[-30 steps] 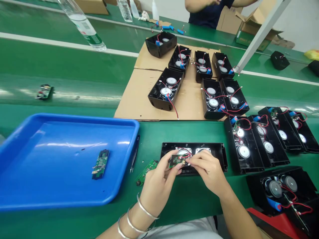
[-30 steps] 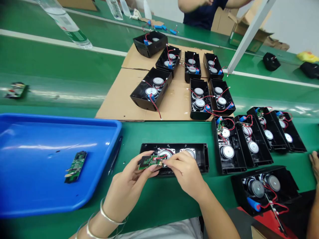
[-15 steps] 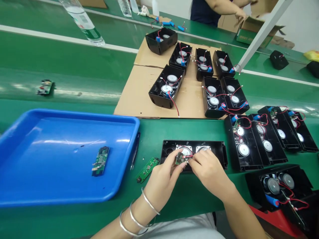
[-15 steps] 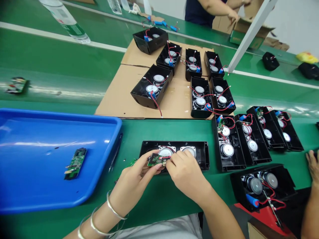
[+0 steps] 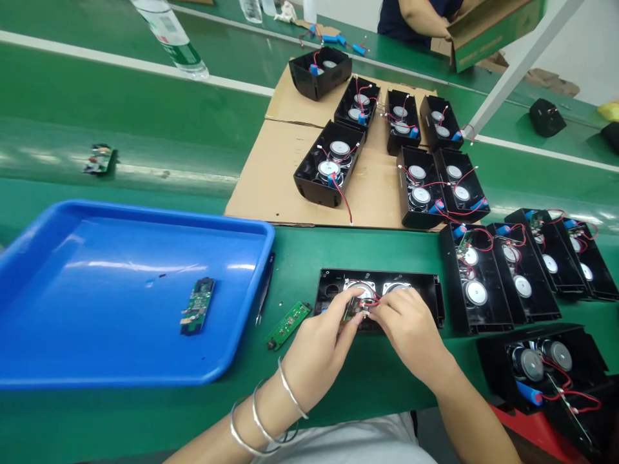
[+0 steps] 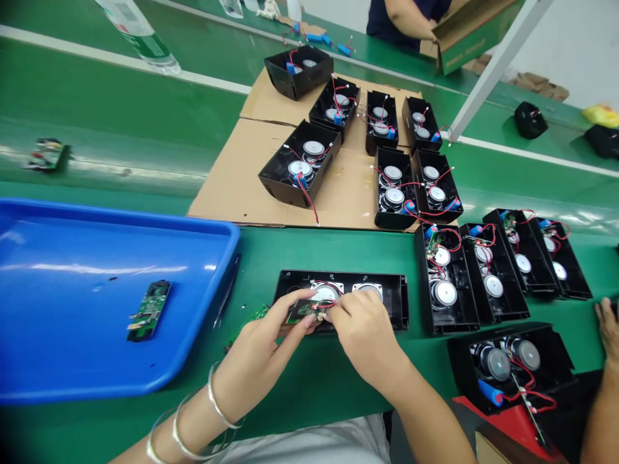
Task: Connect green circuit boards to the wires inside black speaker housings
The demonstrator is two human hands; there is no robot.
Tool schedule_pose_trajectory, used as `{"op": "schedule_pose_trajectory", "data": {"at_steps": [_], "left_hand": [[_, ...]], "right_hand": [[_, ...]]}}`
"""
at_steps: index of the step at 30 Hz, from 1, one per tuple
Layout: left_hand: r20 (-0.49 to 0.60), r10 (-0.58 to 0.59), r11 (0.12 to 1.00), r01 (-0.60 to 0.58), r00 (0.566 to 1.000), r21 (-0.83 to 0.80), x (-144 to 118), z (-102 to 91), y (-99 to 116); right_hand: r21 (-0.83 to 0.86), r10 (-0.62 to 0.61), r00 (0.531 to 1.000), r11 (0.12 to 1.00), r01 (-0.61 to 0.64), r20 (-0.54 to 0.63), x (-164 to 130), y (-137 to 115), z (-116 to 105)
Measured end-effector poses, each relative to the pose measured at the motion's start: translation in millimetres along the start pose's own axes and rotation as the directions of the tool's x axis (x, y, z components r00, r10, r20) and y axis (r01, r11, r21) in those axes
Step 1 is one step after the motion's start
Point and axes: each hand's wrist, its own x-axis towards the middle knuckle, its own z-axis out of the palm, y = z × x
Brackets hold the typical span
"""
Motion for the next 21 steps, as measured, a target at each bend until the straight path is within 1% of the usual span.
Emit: {"op": "schedule_pose_trajectory", "data": {"at_steps": [1, 3, 5, 7, 12, 15, 17, 19, 20, 21], "left_hand": [[0.014, 0.016, 1.0, -0.016, 1.0, 0.014, 1.0, -1.5, -0.1], [0.049, 0.038, 0.999, -0.038, 0.998, 0.008, 3.2, -4.7, -0.4], [0.083, 0.049, 0.999, -0.047, 0.995, -0.022, 4.6, -7.1, -0.2], [0.093, 0.065, 0.997, -0.062, 0.994, -0.037, 4.3, -7.7, 0.3], [0.042, 0.106, 0.994, -0.105, 0.993, -0.012, 0.2, -3.8, -0.6], [0.065, 0.094, 0.995, -0.095, 0.993, 0.009, 0.2, -3.4, -0.9], [0.072, 0.065, 0.998, -0.065, 0.995, -0.005, -0.1, -5.5, 0.2], [0.034, 0.028, 0.999, -0.027, 0.999, -0.021, -2.5, -8.7, 1.4], [0.002, 0.011, 1.0, -0.011, 1.0, -0.02, -4.8, -10.1, 1.8], [-0.028, 0.001, 1.0, -0.002, 1.0, -0.014, -7.5, -11.4, 1.9]], "right_hand": [[0.062, 0.042, 0.999, 0.997, -0.042, -0.004, -0.3, 1.5, 0.7], [0.197, 0.116, 0.993, 0.973, -0.118, 0.025, -0.1, 5.2, 1.1], [0.323, 0.147, 0.987, 0.932, -0.162, 0.072, 1.0, 8.8, 0.6], [0.404, 0.149, 0.985, 0.899, -0.171, 0.085, 2.6, 11.2, 0.3], [0.441, 0.14, 0.988, 0.885, -0.152, 0.06, 4.3, 10.1, 4.6], [0.431, 0.132, 0.988, 0.89, -0.151, 0.074, 2.9, 8.9, 6.9], [0.446, 0.152, 0.982, 0.875, -0.188, 0.115, 2.8, 10.6, 4.8], [0.495, 0.218, 0.953, 0.817, -0.296, 0.21, 4.7, 14.0, -0.3], [0.507, 0.265, 0.925, 0.778, -0.372, 0.272, 6.6, 15.7, -3.1], [0.485, 0.317, 0.89, 0.751, -0.447, 0.328, 9.0, 16.8, -5.3]]}}
